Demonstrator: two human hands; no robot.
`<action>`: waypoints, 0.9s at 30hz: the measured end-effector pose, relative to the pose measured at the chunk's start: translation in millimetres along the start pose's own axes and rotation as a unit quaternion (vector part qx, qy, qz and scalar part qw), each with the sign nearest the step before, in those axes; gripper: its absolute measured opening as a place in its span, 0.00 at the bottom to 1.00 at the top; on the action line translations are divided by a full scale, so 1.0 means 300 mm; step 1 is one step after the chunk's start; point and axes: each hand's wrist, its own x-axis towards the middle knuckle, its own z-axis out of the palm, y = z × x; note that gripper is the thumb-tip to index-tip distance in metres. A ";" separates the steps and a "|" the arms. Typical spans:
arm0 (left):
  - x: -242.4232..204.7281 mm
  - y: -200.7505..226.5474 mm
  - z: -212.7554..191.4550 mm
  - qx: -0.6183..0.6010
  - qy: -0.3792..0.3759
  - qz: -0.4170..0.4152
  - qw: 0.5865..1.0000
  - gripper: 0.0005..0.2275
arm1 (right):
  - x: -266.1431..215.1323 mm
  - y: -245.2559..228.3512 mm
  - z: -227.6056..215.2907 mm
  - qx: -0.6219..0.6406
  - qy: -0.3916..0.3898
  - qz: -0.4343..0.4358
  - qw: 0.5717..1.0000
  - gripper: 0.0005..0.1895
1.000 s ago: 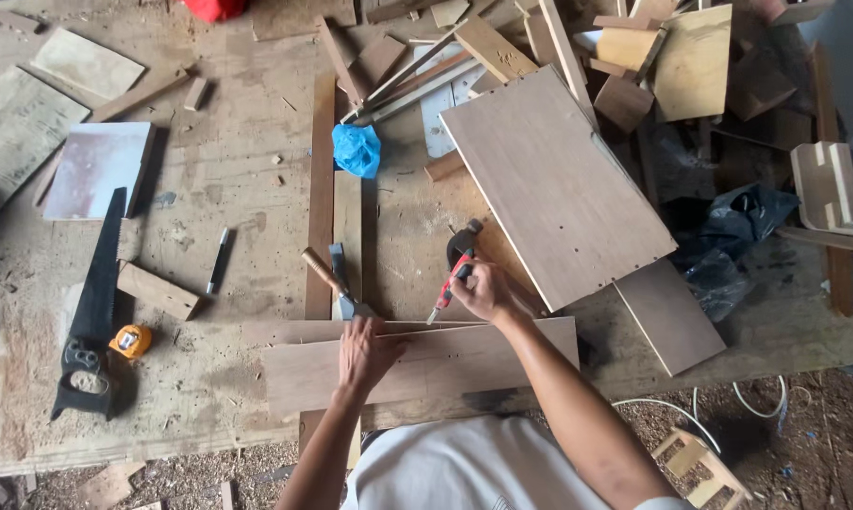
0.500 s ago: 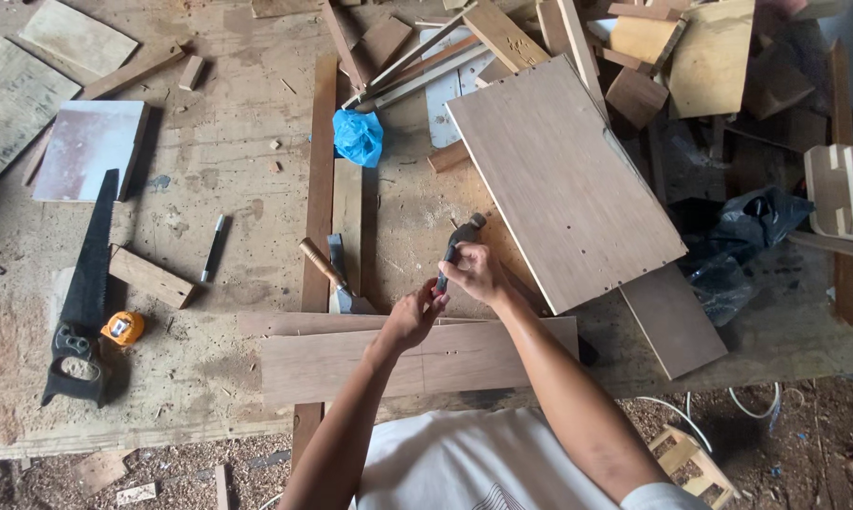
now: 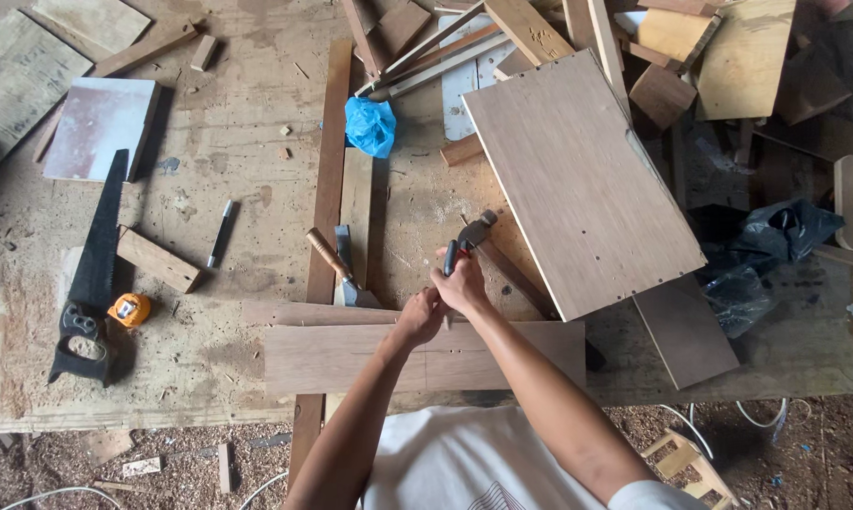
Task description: The person measures a wooden plank with a metal ruler and marks it with a red marker. They then use pliers to remove a metal strip from the plank and align it with another wooden piece on the workbench.
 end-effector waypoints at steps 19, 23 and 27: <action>-0.191 0.120 -0.051 0.332 -0.051 0.006 0.942 0.36 | 0.061 0.090 -0.109 -0.063 -0.044 -0.105 0.991 0.17; -0.240 0.112 -0.059 0.333 -0.028 0.007 0.942 0.36 | 0.046 0.099 -0.120 -0.092 -0.063 -0.088 0.990 0.07; -0.248 0.104 -0.060 0.378 -0.027 0.036 0.925 0.46 | 0.014 0.058 -0.162 -0.029 -0.114 -0.077 0.990 0.09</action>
